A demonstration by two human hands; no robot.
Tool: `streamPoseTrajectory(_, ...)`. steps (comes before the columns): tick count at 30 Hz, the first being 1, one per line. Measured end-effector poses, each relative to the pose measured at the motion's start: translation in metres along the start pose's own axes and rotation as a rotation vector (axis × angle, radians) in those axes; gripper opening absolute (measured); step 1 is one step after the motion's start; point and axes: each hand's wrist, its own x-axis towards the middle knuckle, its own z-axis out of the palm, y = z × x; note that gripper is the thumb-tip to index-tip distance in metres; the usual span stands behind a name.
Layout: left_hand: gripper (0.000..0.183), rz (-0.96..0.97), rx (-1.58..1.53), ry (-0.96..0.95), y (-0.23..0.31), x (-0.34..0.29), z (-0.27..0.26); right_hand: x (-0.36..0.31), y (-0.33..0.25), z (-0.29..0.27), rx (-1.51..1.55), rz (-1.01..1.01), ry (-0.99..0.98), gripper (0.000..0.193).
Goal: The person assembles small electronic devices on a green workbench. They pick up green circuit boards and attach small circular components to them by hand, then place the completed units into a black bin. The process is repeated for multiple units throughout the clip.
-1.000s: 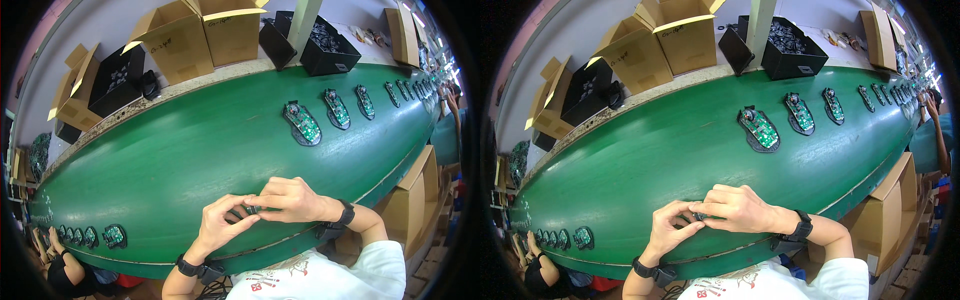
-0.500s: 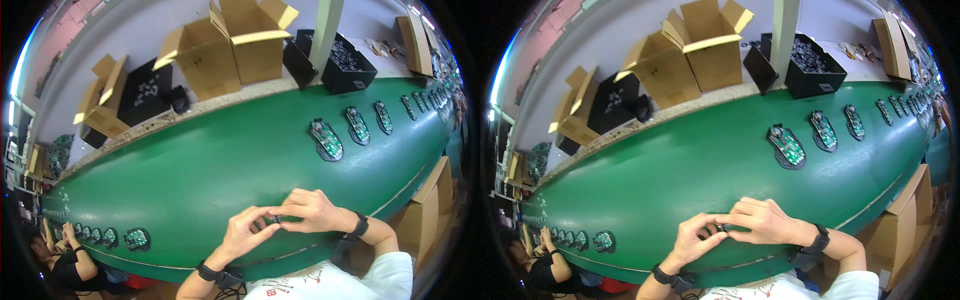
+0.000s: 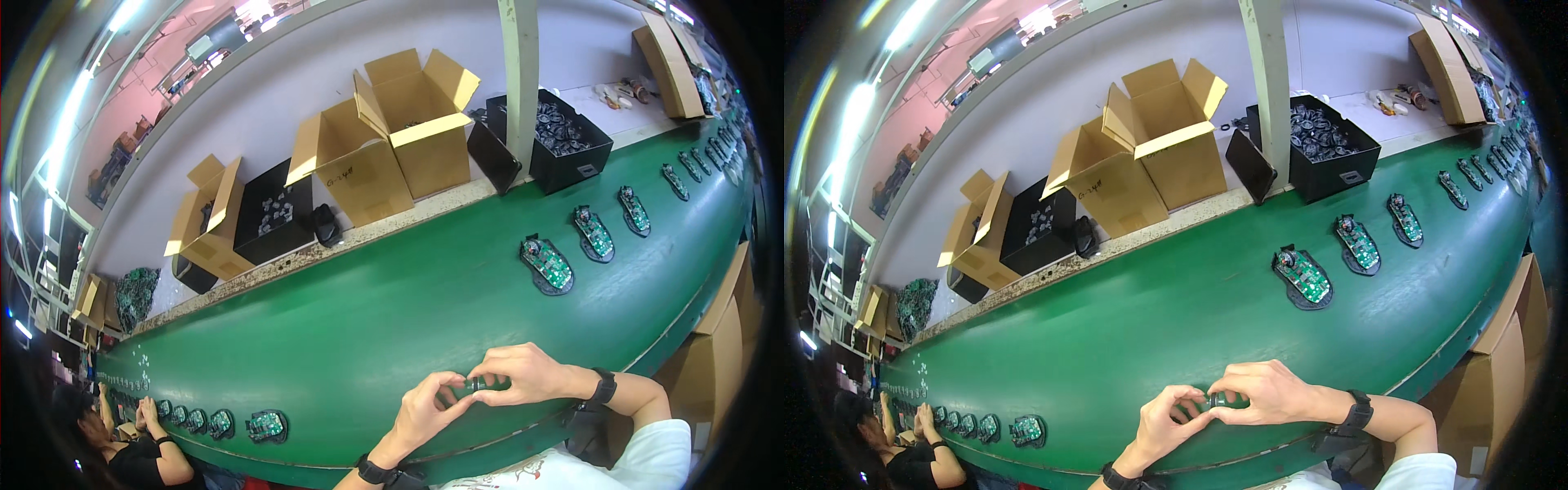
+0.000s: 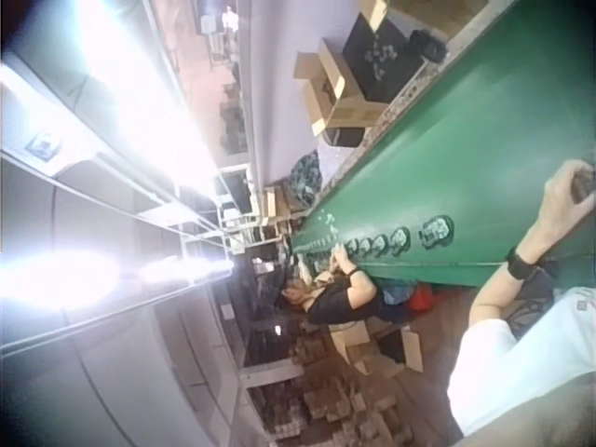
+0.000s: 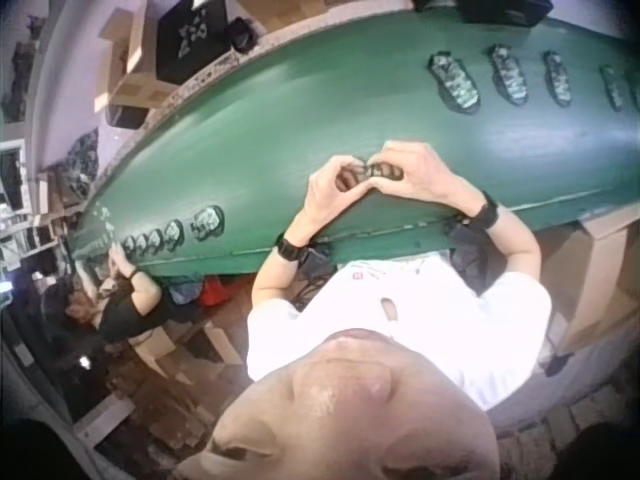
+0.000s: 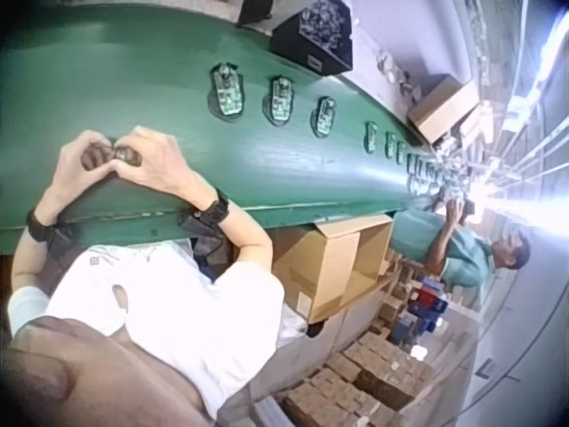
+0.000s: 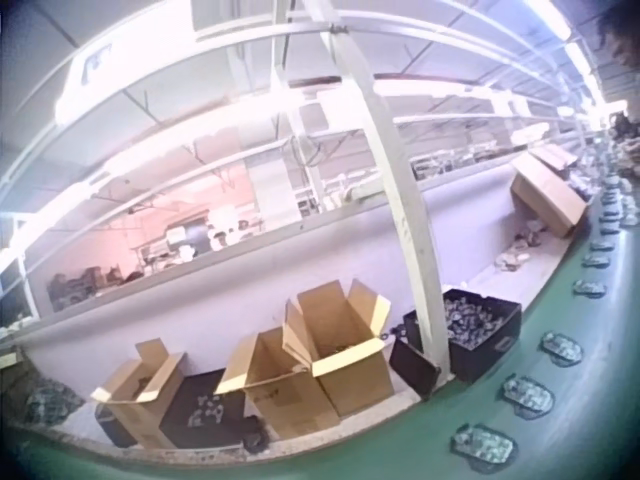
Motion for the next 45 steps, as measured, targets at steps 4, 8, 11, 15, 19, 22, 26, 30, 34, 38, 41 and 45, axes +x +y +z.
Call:
streamPoseTrajectory(4, 0.037, 0.188, 0.145, -0.019, 0.003, 0.003, -0.003, 0.0, -0.001, 0.002, 0.06, 0.069, -0.072, 0.031)
streamPoseTrajectory(8, 0.037, 0.352, 0.272, 0.011, 0.001, 0.007, -0.005, 0.001, -0.002, 0.002, 0.093, 0.166, -0.127, 0.036)
streamPoseTrajectory(11, 0.039, 0.372, 0.328, 0.016, 0.0, 0.007, -0.007, 0.001, 0.001, 0.005, 0.106, 0.159, -0.119, 0.037)
streamPoseTrajectory(15, 0.04, 0.355, 0.333, 0.009, -0.003, 0.006, -0.01, 0.002, 0.002, 0.008, 0.128, 0.109, -0.095, 0.04)
streamPoseTrajectory(19, 0.042, 0.359, 0.337, -0.002, -0.006, 0.007, -0.012, 0.002, 0.007, 0.012, 0.197, 0.108, -0.102, 0.045)
streamPoseTrajectory(22, 0.041, 0.373, 0.362, -0.006, -0.007, 0.008, -0.012, 0.003, 0.006, 0.009, 0.233, 0.159, -0.145, 0.047)
streamPoseTrajectory(26, 0.038, 0.398, 0.405, -0.001, -0.004, 0.009, -0.013, 0.006, 0.002, 0.007, 0.188, 0.197, -0.192, 0.047)
streamPoseTrajectory(30, 0.034, 0.461, 0.449, 0.023, -0.001, 0.012, -0.014, 0.006, 0.001, 0.01, 0.158, 0.206, -0.25, 0.051)
streamPoseTrajectory(34, 0.032, 0.458, 0.461, 0.036, -0.002, 0.011, -0.014, 0.006, 0.001, 0.011, 0.148, 0.189, -0.274, 0.053)
streamPoseTrajectory(38, 0.031, 0.434, 0.391, 0.069, -0.004, 0.011, -0.012, 0.006, 0.005, 0.014, 0.161, 0.19, -0.272, 0.054)
streamPoseTrajectory(41, 0.032, 0.402, 0.387, 0.047, -0.009, 0.009, -0.013, 0.005, 0.007, 0.015, 0.159, 0.224, -0.27, 0.054)
streamPoseTrajectory(45, 0.035, 0.391, 0.419, 0.047, -0.006, 0.009, -0.015, 0.008, 0.001, 0.012, 0.195, 0.273, -0.239, 0.055)
